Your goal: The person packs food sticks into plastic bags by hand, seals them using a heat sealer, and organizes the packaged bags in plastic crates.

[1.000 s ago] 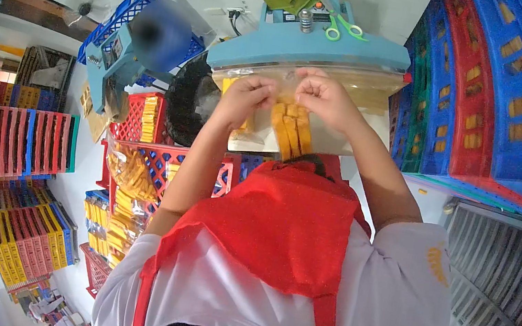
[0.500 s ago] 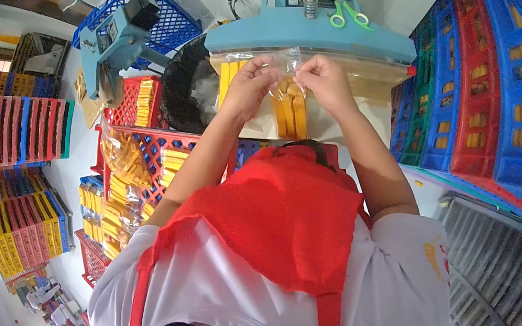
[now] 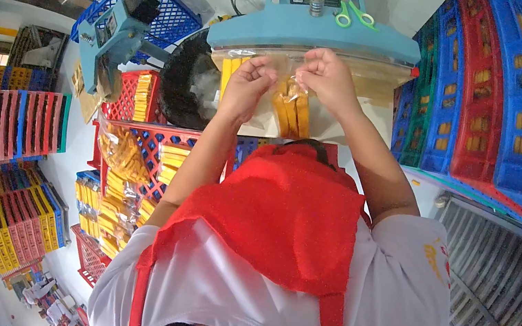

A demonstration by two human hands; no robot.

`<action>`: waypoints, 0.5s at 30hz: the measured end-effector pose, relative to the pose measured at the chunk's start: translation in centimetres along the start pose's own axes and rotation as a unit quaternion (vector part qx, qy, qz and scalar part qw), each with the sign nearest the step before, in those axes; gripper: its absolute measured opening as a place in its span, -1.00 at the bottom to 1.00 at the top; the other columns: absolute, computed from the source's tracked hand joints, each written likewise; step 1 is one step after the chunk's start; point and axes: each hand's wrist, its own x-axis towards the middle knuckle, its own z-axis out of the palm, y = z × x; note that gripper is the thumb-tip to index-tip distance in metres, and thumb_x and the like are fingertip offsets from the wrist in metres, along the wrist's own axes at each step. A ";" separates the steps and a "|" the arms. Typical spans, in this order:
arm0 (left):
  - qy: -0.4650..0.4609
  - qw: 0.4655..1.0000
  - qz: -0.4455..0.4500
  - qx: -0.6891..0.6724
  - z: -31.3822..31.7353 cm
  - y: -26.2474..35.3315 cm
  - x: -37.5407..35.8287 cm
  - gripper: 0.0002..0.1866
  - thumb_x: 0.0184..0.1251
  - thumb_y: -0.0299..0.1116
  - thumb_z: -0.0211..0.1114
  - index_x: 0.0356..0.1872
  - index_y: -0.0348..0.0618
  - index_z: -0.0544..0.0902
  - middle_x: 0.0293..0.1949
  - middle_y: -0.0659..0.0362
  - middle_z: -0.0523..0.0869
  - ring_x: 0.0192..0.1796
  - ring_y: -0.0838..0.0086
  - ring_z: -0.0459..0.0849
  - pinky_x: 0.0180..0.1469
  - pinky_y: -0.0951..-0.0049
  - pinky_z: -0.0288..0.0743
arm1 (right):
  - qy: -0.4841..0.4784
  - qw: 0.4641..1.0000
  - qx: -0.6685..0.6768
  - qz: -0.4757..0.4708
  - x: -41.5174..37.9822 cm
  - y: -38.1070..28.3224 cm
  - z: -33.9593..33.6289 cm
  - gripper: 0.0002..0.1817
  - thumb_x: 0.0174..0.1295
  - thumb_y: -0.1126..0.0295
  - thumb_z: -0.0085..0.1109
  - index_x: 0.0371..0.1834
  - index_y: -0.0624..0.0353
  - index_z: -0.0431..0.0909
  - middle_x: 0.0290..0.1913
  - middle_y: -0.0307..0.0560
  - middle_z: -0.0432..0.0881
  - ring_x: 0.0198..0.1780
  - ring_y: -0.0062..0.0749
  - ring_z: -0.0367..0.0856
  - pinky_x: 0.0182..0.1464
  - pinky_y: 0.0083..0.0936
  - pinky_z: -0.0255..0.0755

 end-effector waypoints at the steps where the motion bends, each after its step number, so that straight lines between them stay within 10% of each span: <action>1: 0.010 1.000 0.021 0.010 -0.1 -0.1 0.0 -0.73 0.06 -0.66 0.12 -0.18 -0.23 0.39 -0.46 0.24 0.54 -0.46 0.63 0.48 -0.40 0.67 0.39 | -0.001 1.000 -0.004 0.001 0.1 0.2 -0.1 -0.69 0.01 0.65 0.05 -0.15 0.24 0.26 -0.38 -0.10 0.53 -0.38 -0.58 0.49 -0.32 -0.69 0.36; 15: -0.014 0.998 0.012 0.059 -0.3 -0.5 -0.3 -0.86 0.11 -0.66 0.02 -0.50 -0.21 0.51 -0.40 0.20 0.56 -0.39 0.58 0.51 -0.30 0.65 0.35 | 0.011 0.999 -0.005 0.037 0.1 -0.8 0.5 -0.66 -0.02 0.63 0.06 -0.13 0.28 0.27 -0.37 -0.10 0.53 -0.36 -0.59 0.49 -0.33 -0.69 0.37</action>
